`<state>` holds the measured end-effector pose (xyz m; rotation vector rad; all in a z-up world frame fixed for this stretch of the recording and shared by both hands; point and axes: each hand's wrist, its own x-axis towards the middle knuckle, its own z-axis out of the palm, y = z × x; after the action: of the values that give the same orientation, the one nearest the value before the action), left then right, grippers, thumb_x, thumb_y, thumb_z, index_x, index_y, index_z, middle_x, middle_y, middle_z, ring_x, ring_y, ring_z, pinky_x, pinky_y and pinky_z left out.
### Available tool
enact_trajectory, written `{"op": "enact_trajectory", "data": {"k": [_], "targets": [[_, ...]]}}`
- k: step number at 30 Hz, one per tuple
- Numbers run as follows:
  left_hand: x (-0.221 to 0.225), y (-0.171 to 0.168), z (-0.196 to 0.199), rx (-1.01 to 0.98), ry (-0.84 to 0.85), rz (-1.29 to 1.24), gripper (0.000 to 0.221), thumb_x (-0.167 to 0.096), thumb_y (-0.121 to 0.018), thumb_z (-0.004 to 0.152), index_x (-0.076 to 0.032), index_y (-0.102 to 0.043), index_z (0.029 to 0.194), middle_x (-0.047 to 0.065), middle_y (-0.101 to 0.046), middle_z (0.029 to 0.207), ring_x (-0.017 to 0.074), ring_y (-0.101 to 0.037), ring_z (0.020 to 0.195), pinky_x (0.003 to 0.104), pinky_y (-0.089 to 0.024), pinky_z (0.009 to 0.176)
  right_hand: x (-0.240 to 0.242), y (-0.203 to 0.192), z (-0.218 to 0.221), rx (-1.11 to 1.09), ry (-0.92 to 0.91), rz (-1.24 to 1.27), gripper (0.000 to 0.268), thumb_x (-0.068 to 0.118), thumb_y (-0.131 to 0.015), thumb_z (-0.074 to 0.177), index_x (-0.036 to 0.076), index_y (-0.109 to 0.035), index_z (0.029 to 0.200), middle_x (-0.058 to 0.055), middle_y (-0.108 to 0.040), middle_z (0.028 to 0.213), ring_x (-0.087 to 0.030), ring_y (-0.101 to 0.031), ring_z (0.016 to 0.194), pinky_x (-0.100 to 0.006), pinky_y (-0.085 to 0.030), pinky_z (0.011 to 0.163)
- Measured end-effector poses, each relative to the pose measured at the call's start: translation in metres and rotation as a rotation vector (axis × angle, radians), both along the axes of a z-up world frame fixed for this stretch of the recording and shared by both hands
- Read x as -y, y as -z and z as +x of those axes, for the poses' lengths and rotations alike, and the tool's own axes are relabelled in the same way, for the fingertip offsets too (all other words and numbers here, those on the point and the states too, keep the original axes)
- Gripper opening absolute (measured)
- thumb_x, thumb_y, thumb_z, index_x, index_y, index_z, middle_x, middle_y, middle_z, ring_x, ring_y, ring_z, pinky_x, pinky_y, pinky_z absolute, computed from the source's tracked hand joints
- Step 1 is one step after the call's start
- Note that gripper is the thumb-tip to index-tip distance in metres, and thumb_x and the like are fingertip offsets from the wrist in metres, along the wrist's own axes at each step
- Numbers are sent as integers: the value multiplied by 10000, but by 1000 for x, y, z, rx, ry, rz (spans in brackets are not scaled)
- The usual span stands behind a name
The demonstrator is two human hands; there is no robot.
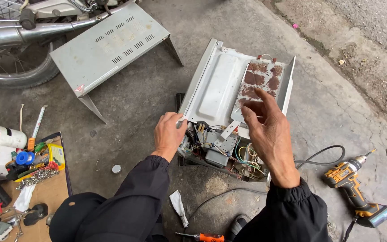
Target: Disassembling a microwave oven to access and repair internal components
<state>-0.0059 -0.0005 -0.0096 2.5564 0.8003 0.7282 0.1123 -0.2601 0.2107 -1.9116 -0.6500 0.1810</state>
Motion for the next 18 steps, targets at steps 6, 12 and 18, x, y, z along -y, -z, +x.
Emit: {"op": "enact_trajectory", "data": {"k": [6,12,18], "targets": [[-1,18,-2,94,18,-28,221,-203,-761,979,-152,-881,1157,101,-753,1101,364,-735,1040,469,-639,902,6,5,10,28,-1,-7,607,177,-678,1070,-29,-491,1610,-302,-775,1243,-504,-780,1082,-629,-612,985],[-4,8,3,71,35,-30,299,-161,-765,953,-185,-867,1233,74,-752,1085,341,-727,1027,461,-627,916,8,10,17,17,19,-33,613,215,-678,1083,47,-477,1637,-270,-784,1243,-500,-784,1076,-608,-633,936],[-23,13,16,-55,-110,-155,183,-273,-803,879,-219,-850,1047,46,-782,955,350,-789,951,483,-623,858,8,6,15,2,22,-69,619,230,-684,1073,64,-472,1630,-260,-787,1248,-500,-784,1078,-611,-634,920]]}}
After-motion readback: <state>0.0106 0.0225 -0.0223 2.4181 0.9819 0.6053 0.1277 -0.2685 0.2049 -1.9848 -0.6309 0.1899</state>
